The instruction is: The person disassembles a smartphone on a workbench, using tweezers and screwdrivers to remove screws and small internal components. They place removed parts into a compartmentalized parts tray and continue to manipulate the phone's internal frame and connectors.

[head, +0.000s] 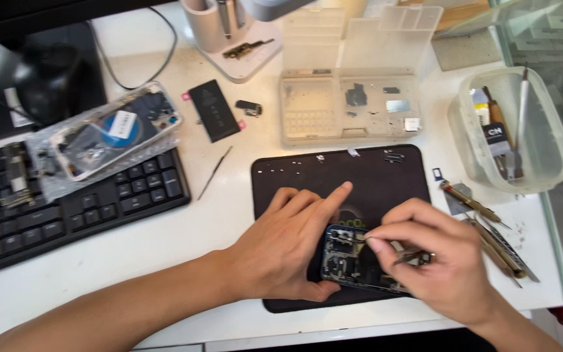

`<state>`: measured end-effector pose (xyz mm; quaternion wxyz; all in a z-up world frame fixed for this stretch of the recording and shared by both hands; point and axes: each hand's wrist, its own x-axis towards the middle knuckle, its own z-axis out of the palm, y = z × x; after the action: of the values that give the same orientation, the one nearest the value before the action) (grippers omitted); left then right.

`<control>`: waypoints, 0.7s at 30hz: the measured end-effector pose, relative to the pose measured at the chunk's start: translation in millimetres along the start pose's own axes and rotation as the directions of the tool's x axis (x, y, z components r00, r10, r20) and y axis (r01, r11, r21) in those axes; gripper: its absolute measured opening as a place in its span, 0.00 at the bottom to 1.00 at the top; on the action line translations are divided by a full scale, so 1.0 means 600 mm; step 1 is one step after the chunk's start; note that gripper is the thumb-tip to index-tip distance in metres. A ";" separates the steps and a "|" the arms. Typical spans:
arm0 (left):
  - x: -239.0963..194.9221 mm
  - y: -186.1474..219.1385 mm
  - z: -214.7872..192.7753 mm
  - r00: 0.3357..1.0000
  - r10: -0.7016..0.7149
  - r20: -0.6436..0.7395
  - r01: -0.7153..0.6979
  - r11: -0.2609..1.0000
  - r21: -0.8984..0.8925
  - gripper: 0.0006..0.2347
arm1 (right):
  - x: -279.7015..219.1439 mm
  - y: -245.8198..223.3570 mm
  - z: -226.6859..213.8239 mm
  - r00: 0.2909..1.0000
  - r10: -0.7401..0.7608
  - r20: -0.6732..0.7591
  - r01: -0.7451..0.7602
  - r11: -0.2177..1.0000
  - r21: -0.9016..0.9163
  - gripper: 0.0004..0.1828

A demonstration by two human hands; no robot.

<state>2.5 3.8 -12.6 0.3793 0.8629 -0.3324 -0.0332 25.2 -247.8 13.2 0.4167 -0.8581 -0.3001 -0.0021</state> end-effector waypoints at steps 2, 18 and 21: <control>-0.002 0.002 0.000 0.999 0.009 -0.034 -0.009 1.000 -0.001 0.51 | 0.014 -0.008 -0.009 0.984 0.175 0.028 -0.177 0.972 0.153 0.04; -0.018 -0.011 0.016 0.978 0.135 -0.161 -0.110 0.982 0.154 0.41 | 0.347 -0.174 0.223 0.969 0.044 0.243 -0.073 0.991 0.109 0.16; -0.019 -0.009 0.016 0.985 0.104 -0.138 -0.090 0.990 0.111 0.41 | 0.386 -0.187 0.255 0.955 0.129 0.268 -0.159 0.983 0.094 0.15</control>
<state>-6.2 7.5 -25.3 0.3579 0.8644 -0.3472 0.0648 119.5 33.5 52.0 0.4211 -0.8453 -0.2884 0.1581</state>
